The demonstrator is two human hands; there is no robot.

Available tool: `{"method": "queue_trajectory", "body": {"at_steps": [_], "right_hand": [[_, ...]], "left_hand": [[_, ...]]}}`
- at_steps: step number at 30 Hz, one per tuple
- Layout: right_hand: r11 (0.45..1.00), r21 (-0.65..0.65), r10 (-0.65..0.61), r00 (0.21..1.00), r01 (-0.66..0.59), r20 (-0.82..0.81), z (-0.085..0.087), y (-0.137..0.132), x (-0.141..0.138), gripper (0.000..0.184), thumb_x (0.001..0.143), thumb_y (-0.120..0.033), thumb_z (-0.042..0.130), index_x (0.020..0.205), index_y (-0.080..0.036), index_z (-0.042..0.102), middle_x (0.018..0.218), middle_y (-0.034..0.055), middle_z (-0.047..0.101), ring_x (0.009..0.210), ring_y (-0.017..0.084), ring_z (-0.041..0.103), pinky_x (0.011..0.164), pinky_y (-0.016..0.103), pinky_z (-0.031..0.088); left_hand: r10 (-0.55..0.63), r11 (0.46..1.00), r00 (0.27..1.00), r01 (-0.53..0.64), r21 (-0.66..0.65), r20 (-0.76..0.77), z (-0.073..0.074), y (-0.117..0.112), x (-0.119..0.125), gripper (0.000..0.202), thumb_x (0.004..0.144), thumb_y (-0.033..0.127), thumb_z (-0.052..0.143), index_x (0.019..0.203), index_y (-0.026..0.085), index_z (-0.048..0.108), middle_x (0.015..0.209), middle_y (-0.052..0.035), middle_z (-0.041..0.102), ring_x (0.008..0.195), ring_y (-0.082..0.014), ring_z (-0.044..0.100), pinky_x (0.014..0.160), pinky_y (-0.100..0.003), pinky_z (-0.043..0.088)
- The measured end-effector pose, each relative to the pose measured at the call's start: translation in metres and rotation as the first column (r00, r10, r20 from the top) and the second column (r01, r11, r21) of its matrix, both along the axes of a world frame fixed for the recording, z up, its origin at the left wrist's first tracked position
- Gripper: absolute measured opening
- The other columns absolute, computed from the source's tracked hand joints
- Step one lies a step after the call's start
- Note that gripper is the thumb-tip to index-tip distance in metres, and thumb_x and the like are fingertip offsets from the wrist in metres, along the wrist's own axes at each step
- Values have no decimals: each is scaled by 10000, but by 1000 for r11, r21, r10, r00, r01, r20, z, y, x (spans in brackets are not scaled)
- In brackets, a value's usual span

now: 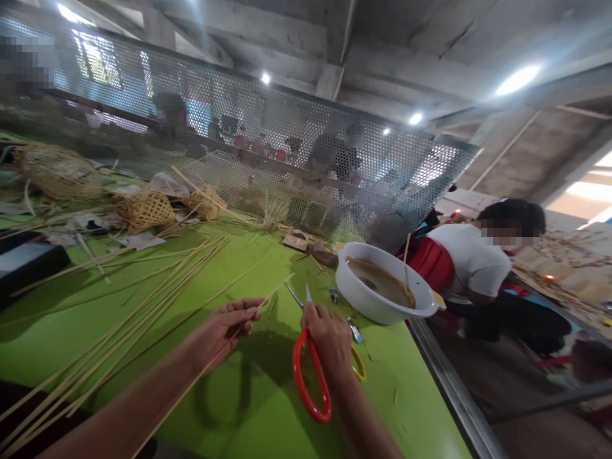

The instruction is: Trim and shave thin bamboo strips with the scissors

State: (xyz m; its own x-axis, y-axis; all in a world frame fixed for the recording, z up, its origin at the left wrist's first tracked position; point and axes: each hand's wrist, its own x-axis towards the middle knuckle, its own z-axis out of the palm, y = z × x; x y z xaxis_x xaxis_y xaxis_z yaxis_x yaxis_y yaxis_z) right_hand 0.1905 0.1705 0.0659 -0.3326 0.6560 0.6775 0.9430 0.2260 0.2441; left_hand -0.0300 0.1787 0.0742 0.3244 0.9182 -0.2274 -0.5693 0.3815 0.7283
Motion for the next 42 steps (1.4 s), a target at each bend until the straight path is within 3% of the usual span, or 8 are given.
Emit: {"method": "queue_trajectory", "body": {"at_steps": [5,11,16,26,31,36,38,42], "right_hand": [[995,89,55,997,-50,-52,0,-2,-1,194,891,-145,485,761,-194,620,601,-21,571,556,115,494,609,264,277],[976,113,180,980,-189,84,-1,-3,-11,180,898,-142,480,820,-194,634,562,-30,547,507,112,448,590,278,264],[988,95,118,993,-118,9,5,-3,-7,186,903,-152,478,802,-190,630,591,-17,568,510,122,434,586,279,262],[992,98,70,997,-73,39,4,-1,-5,175,899,-132,473,832,-189,625,604,-19,565,530,123,454,601,279,257],[998,38,-48,999,48,-1,4,8,7,185,893,-159,483,749,-193,595,623,-12,563,560,129,498,603,279,271],[986,51,-155,986,158,-59,10,13,20,206,896,-183,467,724,-197,579,631,-17,587,537,114,510,567,262,266],[989,81,-120,989,127,-86,11,12,19,216,901,-199,464,722,-198,586,632,-18,595,541,110,514,571,253,277],[991,109,81,993,-72,-81,8,4,3,200,908,-178,472,778,-197,623,610,-22,590,536,104,494,588,252,287]], "left_hand": [[-30,1000,999,30,-5,31,-1,1,1,228,779,-4,614,982,57,701,738,-46,660,536,-50,579,551,-133,501],[-48,998,994,51,-23,98,4,0,3,330,777,-42,574,1059,84,691,711,-26,624,507,-31,557,528,-124,490],[-95,995,985,96,-2,141,3,-3,1,323,802,-28,556,1083,68,682,734,-27,594,520,-28,539,528,-120,485],[-123,992,977,123,16,175,3,-4,1,298,823,8,556,1091,67,673,742,-25,572,513,-26,496,507,-121,461],[-135,991,984,133,19,115,-3,-7,-2,291,831,37,568,1099,86,672,774,-32,596,538,-33,516,537,-133,480],[-109,994,987,110,3,118,1,-9,-4,290,822,16,560,1072,98,682,739,-17,592,513,-25,499,521,-119,472],[-92,996,988,92,4,121,3,-8,-3,310,819,8,557,1090,102,675,732,-15,587,508,-24,500,511,-116,466],[-100,995,983,101,-1,153,2,-5,-1,381,827,2,538,1177,119,631,726,-10,572,498,-23,502,502,-117,457]]}}
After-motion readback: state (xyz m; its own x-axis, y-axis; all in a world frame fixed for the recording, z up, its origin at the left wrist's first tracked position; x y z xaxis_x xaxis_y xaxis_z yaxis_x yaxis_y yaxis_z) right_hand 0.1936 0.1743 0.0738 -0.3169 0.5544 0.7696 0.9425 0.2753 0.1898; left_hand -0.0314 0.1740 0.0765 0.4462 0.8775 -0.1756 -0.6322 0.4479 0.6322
